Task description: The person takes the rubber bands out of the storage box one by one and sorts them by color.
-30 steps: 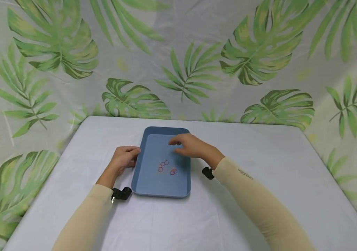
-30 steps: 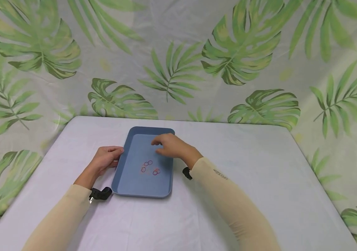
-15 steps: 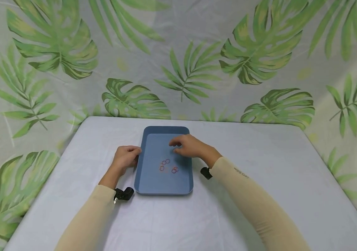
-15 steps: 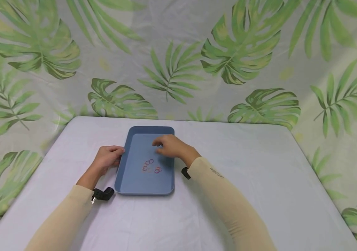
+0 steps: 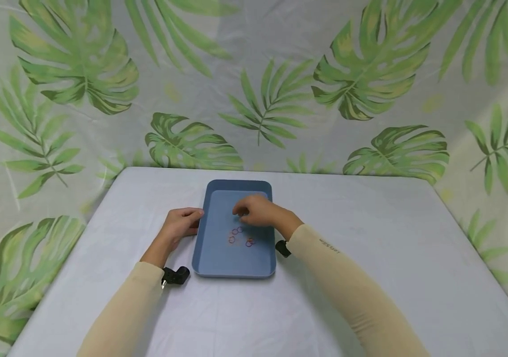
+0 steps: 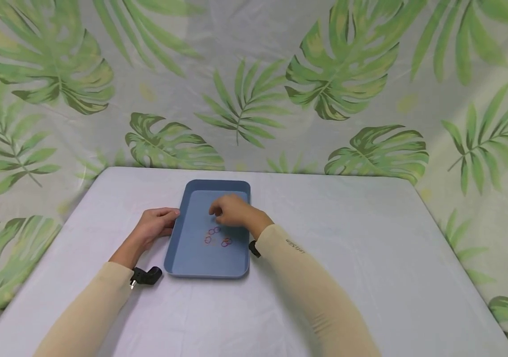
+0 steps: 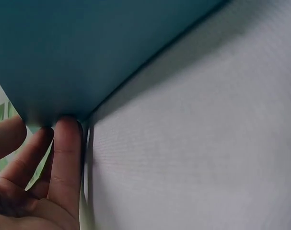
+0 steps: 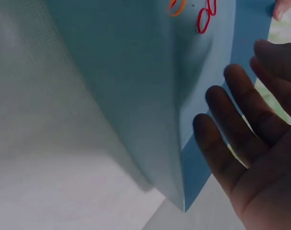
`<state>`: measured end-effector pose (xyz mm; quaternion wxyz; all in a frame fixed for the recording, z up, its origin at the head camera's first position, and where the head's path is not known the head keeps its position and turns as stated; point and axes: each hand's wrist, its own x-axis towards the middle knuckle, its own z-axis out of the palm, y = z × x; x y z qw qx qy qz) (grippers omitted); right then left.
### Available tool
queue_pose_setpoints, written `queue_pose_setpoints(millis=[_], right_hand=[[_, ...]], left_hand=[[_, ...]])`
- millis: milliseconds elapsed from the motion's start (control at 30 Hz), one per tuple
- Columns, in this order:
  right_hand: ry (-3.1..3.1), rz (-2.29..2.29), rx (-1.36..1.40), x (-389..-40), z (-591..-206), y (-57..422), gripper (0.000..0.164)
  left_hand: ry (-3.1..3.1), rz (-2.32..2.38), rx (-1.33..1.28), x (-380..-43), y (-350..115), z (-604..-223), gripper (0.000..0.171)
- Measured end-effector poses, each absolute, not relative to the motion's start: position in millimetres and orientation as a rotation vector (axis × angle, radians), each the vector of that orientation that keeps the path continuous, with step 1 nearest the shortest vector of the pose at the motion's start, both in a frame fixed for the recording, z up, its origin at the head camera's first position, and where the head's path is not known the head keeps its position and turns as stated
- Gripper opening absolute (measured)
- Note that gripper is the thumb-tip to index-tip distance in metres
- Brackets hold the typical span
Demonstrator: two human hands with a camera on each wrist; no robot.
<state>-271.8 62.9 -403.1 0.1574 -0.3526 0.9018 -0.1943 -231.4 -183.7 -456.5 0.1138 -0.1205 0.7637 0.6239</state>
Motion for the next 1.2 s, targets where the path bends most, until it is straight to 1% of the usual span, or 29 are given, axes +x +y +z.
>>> queue_pose_setpoints(millis=[300,533,833,1200], right_hand=[[2.564,-0.528,-0.961,-271.2,-402.8,62.9,0.027],[2.556,-0.502,-0.926,-273.6,-405.7,61.8,0.018],[2.559,-0.431,-0.921,-271.9,-392.1,50.7,0.016],[2.584,-0.451,-0.884,-268.8,-400.9,47.3,0.007]], left_hand=[[2.237,1.834,-0.341,-230.2,-183.3,-456.3,0.041],[2.234,1.807,-0.326,-232.0,-186.5,-460.4,0.043],[2.263,1.770,-0.323,-231.8,-185.2,-459.5,0.043],[2.261,1.789,-0.307,-232.4,-184.3,-461.0,0.043]])
